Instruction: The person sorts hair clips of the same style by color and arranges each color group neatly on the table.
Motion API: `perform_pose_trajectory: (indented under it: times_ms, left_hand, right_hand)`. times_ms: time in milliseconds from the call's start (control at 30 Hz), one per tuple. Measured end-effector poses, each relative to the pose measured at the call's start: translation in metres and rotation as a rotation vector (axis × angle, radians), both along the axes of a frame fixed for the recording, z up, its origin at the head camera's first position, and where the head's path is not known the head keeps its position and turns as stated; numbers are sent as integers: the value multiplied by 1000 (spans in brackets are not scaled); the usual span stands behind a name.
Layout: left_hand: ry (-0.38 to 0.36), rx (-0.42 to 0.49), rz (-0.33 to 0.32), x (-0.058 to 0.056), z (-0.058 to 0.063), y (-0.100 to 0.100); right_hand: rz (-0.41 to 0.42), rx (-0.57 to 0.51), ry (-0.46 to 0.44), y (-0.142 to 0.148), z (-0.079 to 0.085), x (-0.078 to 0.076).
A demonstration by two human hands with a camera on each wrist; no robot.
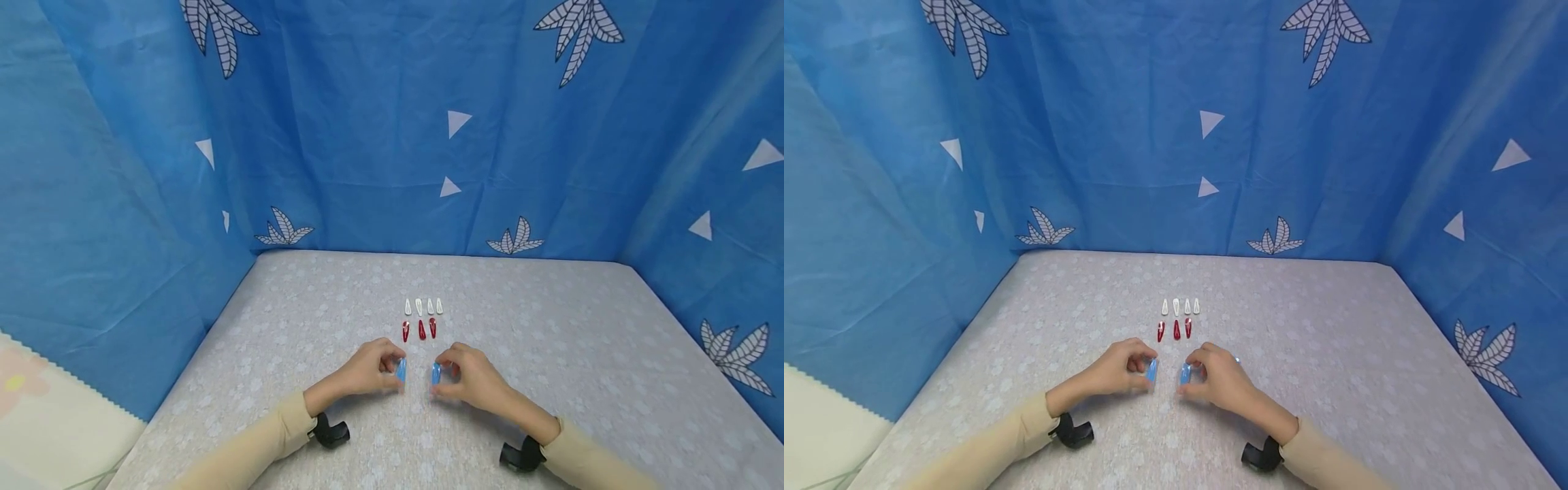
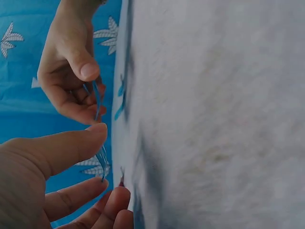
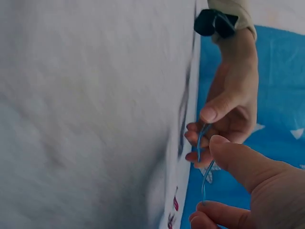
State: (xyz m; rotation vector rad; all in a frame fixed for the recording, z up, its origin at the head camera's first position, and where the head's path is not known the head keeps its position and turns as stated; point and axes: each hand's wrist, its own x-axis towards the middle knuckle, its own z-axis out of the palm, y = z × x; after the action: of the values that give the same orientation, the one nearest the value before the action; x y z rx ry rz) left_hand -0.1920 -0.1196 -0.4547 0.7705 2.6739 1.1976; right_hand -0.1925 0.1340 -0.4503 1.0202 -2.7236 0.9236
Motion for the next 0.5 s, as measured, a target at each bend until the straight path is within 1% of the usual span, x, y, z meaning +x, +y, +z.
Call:
perform_pose_trajectory:
  times_ms: [100, 200, 333, 500]
  left_hand:
    - [0, 42, 17, -3, 4, 1]
    - [-5, 72, 37, -7, 5, 1]
    - [-8, 92, 67, -13, 2, 1]
    - [20, 90, 99, -23, -1, 1]
  right_hand:
    - [-8, -28, -2, -3, 2, -8]
    - [-23, -26, -11, -7, 3, -15]
    - [-28, -3, 6, -13, 3, -24]
    - [-27, 17, -2, -19, 3, -35]
